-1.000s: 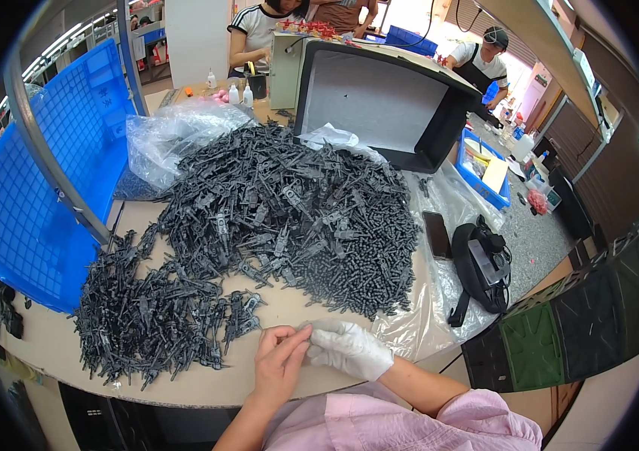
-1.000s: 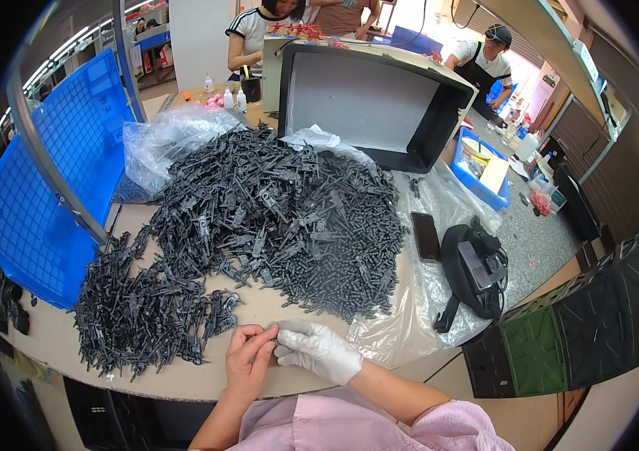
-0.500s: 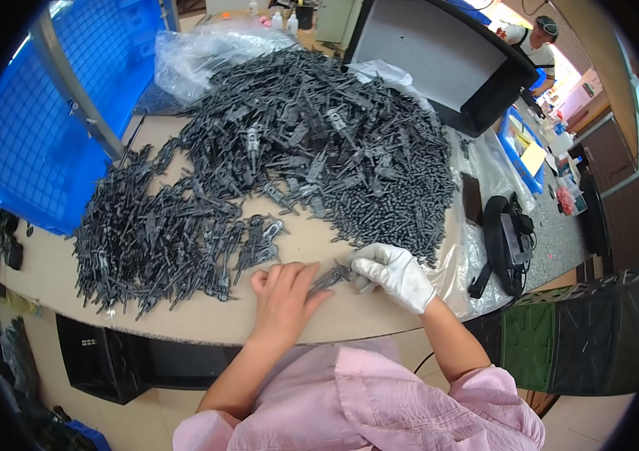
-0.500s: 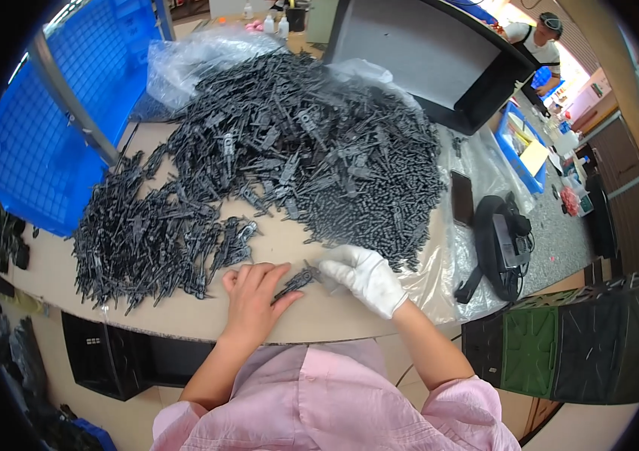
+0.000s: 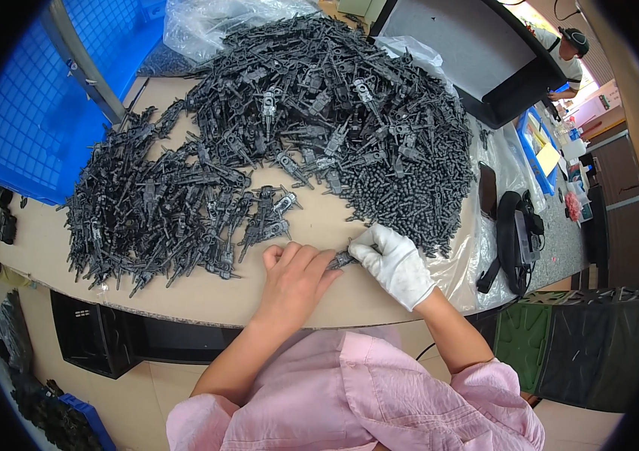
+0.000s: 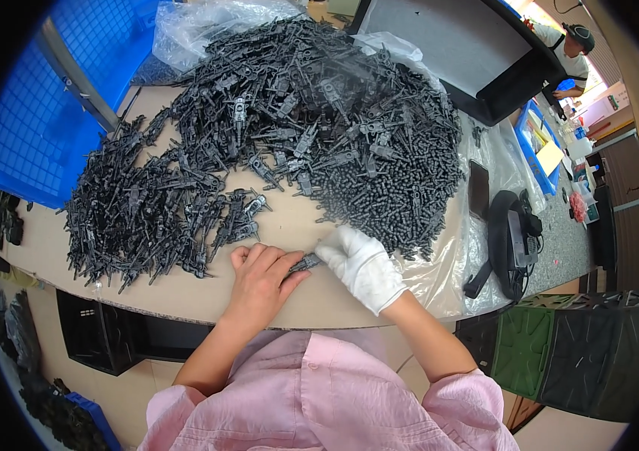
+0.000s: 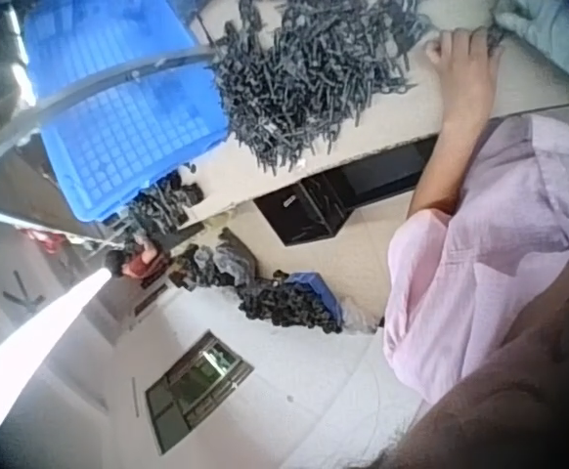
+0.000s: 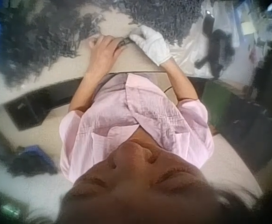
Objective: The person sorts small gray plastic toy parts by hand at a factory workbench, inspecting them one by one.
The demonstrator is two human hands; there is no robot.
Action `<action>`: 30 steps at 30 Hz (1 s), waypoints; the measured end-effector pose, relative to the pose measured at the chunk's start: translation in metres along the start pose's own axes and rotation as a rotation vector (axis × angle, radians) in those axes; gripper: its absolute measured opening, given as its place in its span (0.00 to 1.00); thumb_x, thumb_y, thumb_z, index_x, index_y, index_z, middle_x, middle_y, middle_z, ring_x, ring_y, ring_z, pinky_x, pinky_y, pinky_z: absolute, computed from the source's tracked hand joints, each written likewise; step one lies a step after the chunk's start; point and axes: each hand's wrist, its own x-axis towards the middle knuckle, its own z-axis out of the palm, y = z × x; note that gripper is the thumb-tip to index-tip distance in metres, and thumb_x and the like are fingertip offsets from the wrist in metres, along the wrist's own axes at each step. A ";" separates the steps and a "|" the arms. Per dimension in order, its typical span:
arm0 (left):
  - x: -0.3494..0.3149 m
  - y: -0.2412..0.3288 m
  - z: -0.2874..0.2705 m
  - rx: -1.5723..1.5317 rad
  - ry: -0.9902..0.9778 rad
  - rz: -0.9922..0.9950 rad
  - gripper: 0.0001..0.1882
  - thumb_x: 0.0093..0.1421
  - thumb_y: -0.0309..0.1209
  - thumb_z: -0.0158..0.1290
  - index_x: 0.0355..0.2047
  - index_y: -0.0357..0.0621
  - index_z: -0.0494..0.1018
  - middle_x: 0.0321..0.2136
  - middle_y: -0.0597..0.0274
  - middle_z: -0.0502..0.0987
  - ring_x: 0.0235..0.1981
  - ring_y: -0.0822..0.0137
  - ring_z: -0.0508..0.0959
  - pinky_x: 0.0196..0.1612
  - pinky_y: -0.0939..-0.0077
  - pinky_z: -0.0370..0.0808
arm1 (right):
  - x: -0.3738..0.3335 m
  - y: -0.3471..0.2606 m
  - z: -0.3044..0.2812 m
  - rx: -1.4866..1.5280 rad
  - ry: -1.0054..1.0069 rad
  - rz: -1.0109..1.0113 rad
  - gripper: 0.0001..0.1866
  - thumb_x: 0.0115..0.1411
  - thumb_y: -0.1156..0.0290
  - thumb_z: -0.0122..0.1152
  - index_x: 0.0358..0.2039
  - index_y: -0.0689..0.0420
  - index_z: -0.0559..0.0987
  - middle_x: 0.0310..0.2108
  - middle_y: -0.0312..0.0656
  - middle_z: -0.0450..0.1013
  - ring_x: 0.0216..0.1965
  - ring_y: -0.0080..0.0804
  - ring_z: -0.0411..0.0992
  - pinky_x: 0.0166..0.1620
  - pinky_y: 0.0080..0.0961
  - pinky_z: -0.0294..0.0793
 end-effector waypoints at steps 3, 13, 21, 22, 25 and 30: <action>0.000 0.000 0.000 -0.010 -0.010 0.011 0.16 0.57 0.38 0.67 0.44 0.46 0.83 0.34 0.69 0.77 0.40 0.64 0.74 0.50 0.59 0.60 | -0.008 -0.004 0.012 -0.231 0.016 -0.179 0.08 0.66 0.68 0.65 0.37 0.58 0.78 0.32 0.48 0.78 0.35 0.49 0.77 0.41 0.40 0.77; 0.002 -0.023 -0.044 0.236 -0.070 0.054 0.16 0.56 0.36 0.68 0.43 0.48 0.80 0.52 0.61 0.75 0.57 0.57 0.71 0.65 0.46 0.54 | 0.027 -0.002 -0.020 -0.516 -0.010 -0.395 0.09 0.67 0.65 0.63 0.44 0.54 0.80 0.33 0.46 0.74 0.34 0.48 0.77 0.37 0.41 0.78; 0.072 -0.029 -0.079 0.294 -0.012 0.137 0.13 0.58 0.30 0.65 0.44 0.49 0.80 0.44 0.64 0.75 0.52 0.59 0.72 0.58 0.55 0.61 | 0.045 0.003 -0.012 -0.807 0.014 -0.542 0.06 0.64 0.67 0.61 0.36 0.56 0.76 0.33 0.47 0.71 0.35 0.47 0.74 0.36 0.44 0.76; 0.086 -0.033 -0.076 0.361 -0.029 0.172 0.12 0.59 0.28 0.62 0.44 0.49 0.80 0.41 0.65 0.74 0.50 0.61 0.72 0.57 0.56 0.62 | 0.044 0.001 -0.015 -0.790 0.004 -0.550 0.07 0.64 0.67 0.61 0.36 0.56 0.76 0.33 0.48 0.71 0.36 0.48 0.74 0.37 0.44 0.77; 0.116 -0.062 -0.055 0.559 -0.133 0.319 0.10 0.61 0.25 0.56 0.43 0.49 0.80 0.37 0.64 0.72 0.46 0.62 0.72 0.55 0.59 0.63 | 0.038 -0.008 -0.018 -0.631 0.180 -0.612 0.04 0.61 0.69 0.60 0.34 0.55 0.78 0.32 0.47 0.73 0.35 0.48 0.76 0.37 0.44 0.78; 0.135 -0.074 -0.056 0.544 -0.200 0.450 0.05 0.60 0.25 0.57 0.37 0.47 0.77 0.35 0.63 0.72 0.45 0.62 0.73 0.54 0.60 0.64 | 0.034 0.012 -0.034 -0.581 0.121 -0.442 0.07 0.65 0.63 0.64 0.42 0.47 0.80 0.36 0.41 0.75 0.35 0.48 0.77 0.38 0.45 0.78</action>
